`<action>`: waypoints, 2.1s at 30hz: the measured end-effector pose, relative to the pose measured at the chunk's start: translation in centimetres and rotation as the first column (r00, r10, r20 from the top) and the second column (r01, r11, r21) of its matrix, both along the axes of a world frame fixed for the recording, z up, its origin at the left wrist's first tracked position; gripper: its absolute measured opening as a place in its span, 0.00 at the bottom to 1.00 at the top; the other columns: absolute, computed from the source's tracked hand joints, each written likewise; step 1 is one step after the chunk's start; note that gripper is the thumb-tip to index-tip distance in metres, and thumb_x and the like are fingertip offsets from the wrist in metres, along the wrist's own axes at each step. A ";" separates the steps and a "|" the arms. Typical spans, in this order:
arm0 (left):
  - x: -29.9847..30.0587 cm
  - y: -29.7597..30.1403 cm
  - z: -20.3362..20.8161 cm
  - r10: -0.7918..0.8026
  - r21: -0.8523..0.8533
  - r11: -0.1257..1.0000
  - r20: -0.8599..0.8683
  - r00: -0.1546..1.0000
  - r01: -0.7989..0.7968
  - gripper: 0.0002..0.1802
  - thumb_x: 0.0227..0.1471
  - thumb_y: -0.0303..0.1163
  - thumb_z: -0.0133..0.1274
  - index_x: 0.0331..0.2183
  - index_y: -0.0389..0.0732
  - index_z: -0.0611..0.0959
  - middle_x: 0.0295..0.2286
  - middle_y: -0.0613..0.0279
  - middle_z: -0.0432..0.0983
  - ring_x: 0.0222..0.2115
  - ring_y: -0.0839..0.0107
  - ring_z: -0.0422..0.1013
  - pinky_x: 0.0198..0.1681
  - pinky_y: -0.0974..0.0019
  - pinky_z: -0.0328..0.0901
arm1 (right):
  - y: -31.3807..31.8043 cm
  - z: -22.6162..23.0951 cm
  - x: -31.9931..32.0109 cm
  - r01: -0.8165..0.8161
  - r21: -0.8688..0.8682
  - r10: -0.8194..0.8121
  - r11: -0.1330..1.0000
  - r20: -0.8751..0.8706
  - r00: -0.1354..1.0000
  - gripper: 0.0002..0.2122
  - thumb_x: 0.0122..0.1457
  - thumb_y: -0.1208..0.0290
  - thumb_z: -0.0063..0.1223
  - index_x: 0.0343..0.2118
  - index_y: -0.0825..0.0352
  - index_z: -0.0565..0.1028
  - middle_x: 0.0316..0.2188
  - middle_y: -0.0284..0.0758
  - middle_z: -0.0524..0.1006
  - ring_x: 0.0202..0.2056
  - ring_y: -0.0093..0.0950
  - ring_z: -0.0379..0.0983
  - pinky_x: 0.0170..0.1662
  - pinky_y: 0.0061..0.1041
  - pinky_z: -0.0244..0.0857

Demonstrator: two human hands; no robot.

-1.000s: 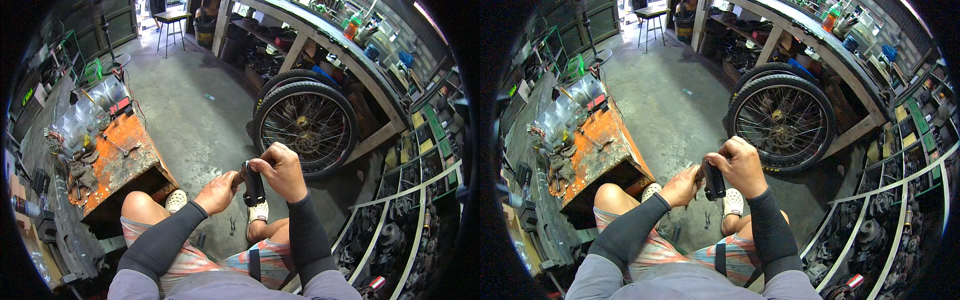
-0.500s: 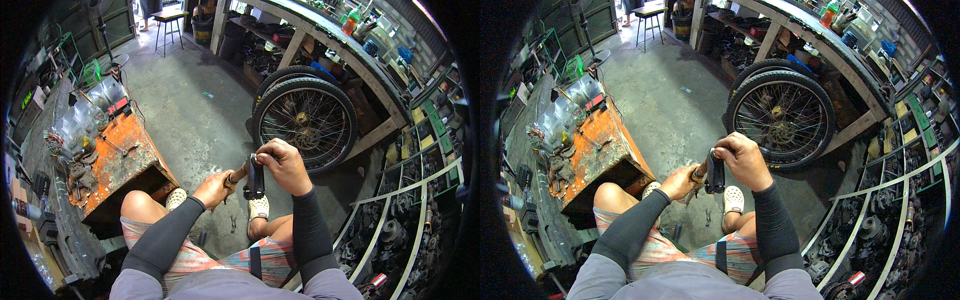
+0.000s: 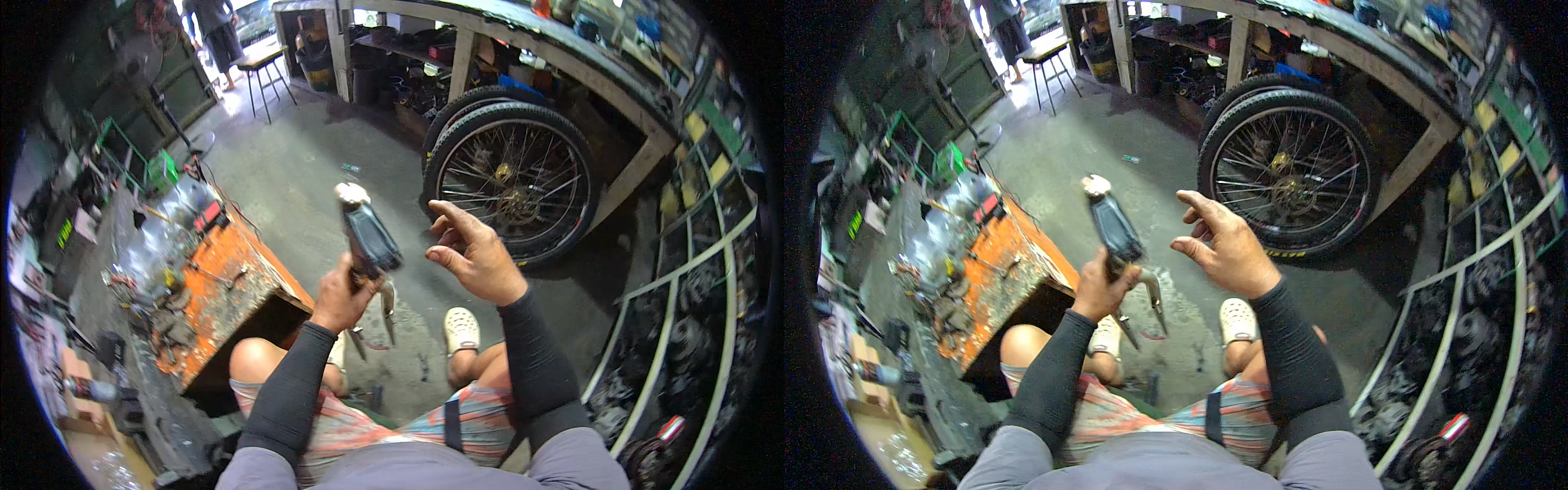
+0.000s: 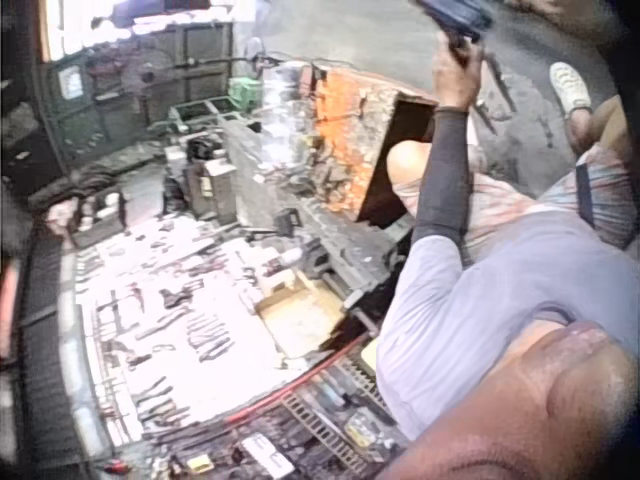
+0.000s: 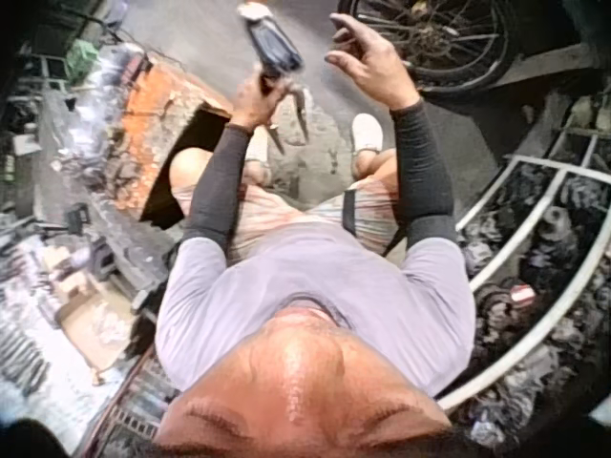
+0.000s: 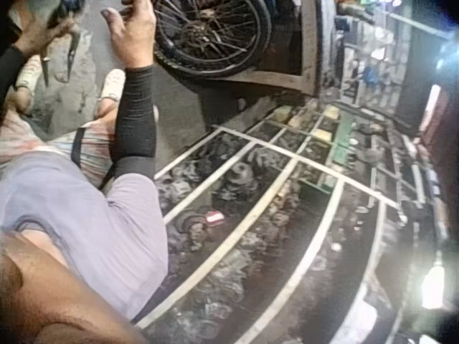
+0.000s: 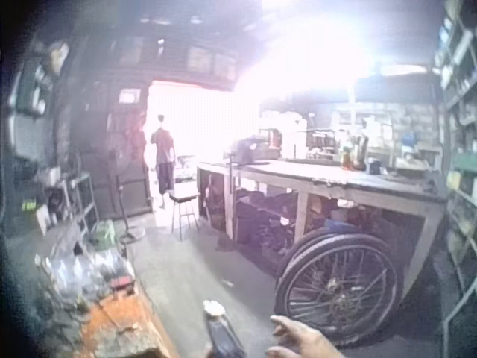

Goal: The person sits on the floor and assembles a bicycle fork by inserting a steerer tube into the fork crown and tightening a clamp. The person handles the fork, steerer tube, and a clamp, using a wrench to secure the assembly.

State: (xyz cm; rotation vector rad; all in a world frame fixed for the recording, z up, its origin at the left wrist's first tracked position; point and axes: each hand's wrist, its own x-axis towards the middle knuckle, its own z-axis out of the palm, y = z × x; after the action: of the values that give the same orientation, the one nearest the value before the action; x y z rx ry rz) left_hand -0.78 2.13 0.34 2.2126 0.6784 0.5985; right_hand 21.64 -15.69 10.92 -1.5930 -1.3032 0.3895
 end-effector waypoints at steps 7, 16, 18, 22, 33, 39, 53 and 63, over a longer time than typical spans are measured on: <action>-6.1 4.8 10.2 0.316 -0.140 0.943 0.655 0.686 -0.301 0.20 0.68 0.43 0.66 0.47 0.39 0.78 0.33 0.66 0.79 0.35 0.75 0.75 0.44 0.67 0.70 | -3.2 -0.6 0.6 0.053 -0.192 -0.026 0.980 0.138 0.990 0.41 0.60 0.67 0.76 0.75 0.60 0.65 0.56 0.46 0.80 0.53 0.39 0.81 0.59 0.39 0.76; -19.3 9.9 16.2 0.640 -0.526 0.766 0.681 0.356 -0.371 0.23 0.74 0.56 0.52 0.40 0.45 0.81 0.33 0.65 0.79 0.34 0.70 0.79 0.41 0.60 0.78 | -5.4 0.1 4.0 0.157 -0.040 -0.160 0.987 -0.095 0.983 0.34 0.74 0.50 0.59 0.74 0.66 0.65 0.47 0.47 0.83 0.46 0.36 0.82 0.52 0.36 0.75; -21.9 9.2 16.9 0.643 -0.586 0.760 0.614 0.458 -0.282 0.28 0.73 0.60 0.48 0.40 0.44 0.82 0.36 0.61 0.83 0.35 0.67 0.82 0.42 0.60 0.79 | -5.1 -0.1 4.1 0.188 -0.060 -0.191 0.980 -0.051 0.980 0.38 0.72 0.43 0.58 0.74 0.65 0.65 0.49 0.49 0.82 0.47 0.39 0.82 0.53 0.37 0.76; -28.1 9.0 18.3 0.673 -0.674 0.685 0.438 0.596 -0.278 0.30 0.70 0.64 0.50 0.38 0.46 0.87 0.27 0.62 0.86 0.22 0.65 0.81 0.30 0.58 0.79 | -3.8 0.9 2.4 0.176 -0.105 -0.176 0.979 0.012 0.984 0.39 0.70 0.45 0.61 0.76 0.64 0.62 0.57 0.55 0.79 0.56 0.47 0.81 0.60 0.43 0.75; -33.1 9.0 18.6 0.633 -0.766 0.573 0.639 0.437 0.291 0.22 0.71 0.52 0.55 0.46 0.42 0.88 0.38 0.54 0.88 0.39 0.59 0.86 0.36 0.55 0.82 | -0.8 1.3 0.0 0.109 -0.227 -0.071 0.968 0.168 0.983 0.43 0.66 0.59 0.69 0.78 0.60 0.56 0.66 0.56 0.73 0.63 0.53 0.76 0.66 0.46 0.73; -34.8 7.9 18.5 0.680 -0.776 0.431 0.615 0.400 0.461 0.24 0.69 0.48 0.56 0.48 0.35 0.84 0.45 0.51 0.81 0.44 0.60 0.82 0.40 0.57 0.77 | -0.3 0.7 -0.3 0.067 -0.098 -0.042 0.993 0.238 0.970 0.37 0.65 0.59 0.70 0.72 0.65 0.65 0.58 0.54 0.79 0.56 0.51 0.81 0.58 0.43 0.77; -24.8 6.0 12.1 0.660 -0.883 0.468 0.335 0.672 -0.019 0.33 0.72 0.62 0.47 0.45 0.39 0.86 0.30 0.56 0.86 0.24 0.63 0.83 0.26 0.60 0.80 | 5.2 -2.6 -17.5 -0.693 0.203 0.669 0.692 0.182 0.721 0.27 0.69 0.70 0.54 0.72 0.60 0.69 0.53 0.45 0.84 0.47 0.46 0.85 0.52 0.43 0.78; -15.0 -0.4 11.2 0.671 -0.784 0.608 0.424 0.608 -0.126 0.20 0.74 0.53 0.52 0.44 0.45 0.81 0.33 0.63 0.83 0.31 0.68 0.81 0.38 0.61 0.78 | 7.0 -3.5 -20.0 -0.482 0.333 0.395 0.810 0.299 0.869 0.23 0.64 0.74 0.53 0.63 0.65 0.78 0.55 0.53 0.82 0.59 0.47 0.79 0.64 0.44 0.71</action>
State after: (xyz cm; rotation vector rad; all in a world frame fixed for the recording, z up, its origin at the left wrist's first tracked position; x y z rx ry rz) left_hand -15.75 1.77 11.51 0.9457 0.8518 1.1330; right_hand 1.65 -8.73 7.38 -0.9960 -1.8031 0.2112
